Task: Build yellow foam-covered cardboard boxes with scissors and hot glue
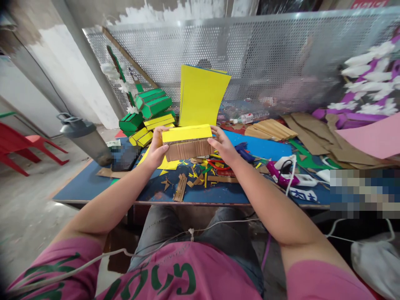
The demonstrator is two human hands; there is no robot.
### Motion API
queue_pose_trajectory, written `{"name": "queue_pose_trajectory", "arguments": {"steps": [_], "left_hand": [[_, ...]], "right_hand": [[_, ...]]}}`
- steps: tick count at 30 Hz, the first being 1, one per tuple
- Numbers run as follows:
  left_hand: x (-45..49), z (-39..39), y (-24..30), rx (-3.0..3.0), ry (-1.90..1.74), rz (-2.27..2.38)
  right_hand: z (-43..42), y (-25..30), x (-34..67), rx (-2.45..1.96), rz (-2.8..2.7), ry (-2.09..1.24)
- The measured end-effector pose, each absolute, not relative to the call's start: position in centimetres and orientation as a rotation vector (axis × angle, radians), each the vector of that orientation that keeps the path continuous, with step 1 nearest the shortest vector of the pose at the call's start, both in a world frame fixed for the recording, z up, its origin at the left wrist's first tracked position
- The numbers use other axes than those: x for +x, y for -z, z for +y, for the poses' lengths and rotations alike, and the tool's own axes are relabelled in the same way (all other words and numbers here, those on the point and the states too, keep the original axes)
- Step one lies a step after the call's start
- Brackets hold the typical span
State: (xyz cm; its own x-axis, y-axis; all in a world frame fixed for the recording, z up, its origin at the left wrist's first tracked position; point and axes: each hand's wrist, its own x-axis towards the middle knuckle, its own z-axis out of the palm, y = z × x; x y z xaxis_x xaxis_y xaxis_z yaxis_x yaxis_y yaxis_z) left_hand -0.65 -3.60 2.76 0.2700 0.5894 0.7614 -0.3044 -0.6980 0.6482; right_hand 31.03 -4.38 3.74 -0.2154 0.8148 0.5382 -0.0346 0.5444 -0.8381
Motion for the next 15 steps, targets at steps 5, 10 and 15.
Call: {"name": "queue_pose_trajectory", "arguments": {"steps": [5, 10, 15], "left_hand": [[-0.52, -3.88, -2.99, 1.771, -1.497, 0.239], [-0.46, -4.29, -3.30, 1.769, -1.436, 0.260], [-0.65, -4.28, -3.26, 1.834, -1.414, 0.283]], "right_hand": [[-4.81, -4.13, 31.22, -0.727, -1.618, -0.844], [-4.68, -3.99, 31.23, -0.756, -1.589, -0.838], [-4.59, -3.71, 31.29, -0.770, -1.571, -0.822]]}}
